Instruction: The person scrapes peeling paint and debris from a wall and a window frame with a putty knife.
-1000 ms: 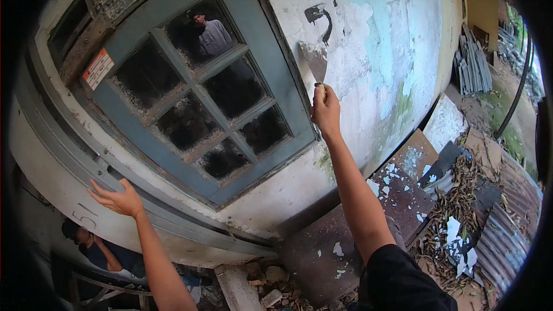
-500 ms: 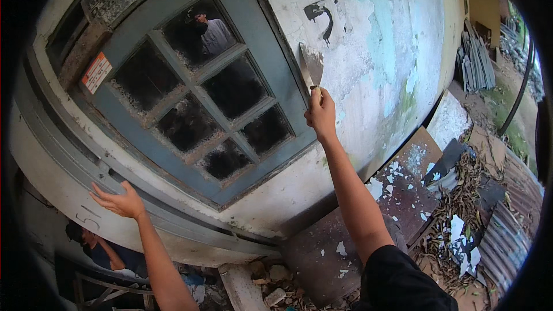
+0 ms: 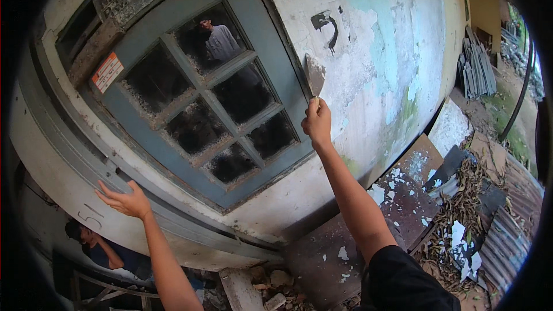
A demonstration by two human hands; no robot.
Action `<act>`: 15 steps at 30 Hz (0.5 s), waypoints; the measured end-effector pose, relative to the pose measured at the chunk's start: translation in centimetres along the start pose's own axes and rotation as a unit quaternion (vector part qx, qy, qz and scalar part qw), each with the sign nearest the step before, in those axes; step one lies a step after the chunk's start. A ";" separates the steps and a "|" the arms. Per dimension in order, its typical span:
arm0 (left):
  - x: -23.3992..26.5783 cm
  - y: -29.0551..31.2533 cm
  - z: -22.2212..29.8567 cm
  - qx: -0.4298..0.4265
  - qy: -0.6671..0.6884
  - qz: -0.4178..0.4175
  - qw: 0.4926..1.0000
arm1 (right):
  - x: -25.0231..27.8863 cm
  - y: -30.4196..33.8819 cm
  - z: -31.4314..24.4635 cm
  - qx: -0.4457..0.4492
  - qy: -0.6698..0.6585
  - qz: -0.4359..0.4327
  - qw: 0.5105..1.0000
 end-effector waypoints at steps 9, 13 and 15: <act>0.0 0.1 -0.2 -0.002 0.002 0.000 1.000 | -2.7 -0.5 -2.2 -0.060 -0.112 -0.002 0.992; 0.0 0.1 -0.3 0.001 0.017 0.004 1.000 | -2.6 0.3 -1.9 -0.021 -0.050 0.001 0.999; 0.1 0.3 -0.3 0.013 0.013 -0.004 1.000 | -2.0 -0.4 -2.3 -0.008 -0.022 -0.003 1.000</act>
Point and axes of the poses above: each hand's wrist, its own y-axis away from the middle knuckle, its own x-axis out of the back of the hand, z = x × y, the point moved 2 cm from there along -y, towards the middle knuckle, and after that the axes turned 2 degrees about -z, right-handed, at the moved point
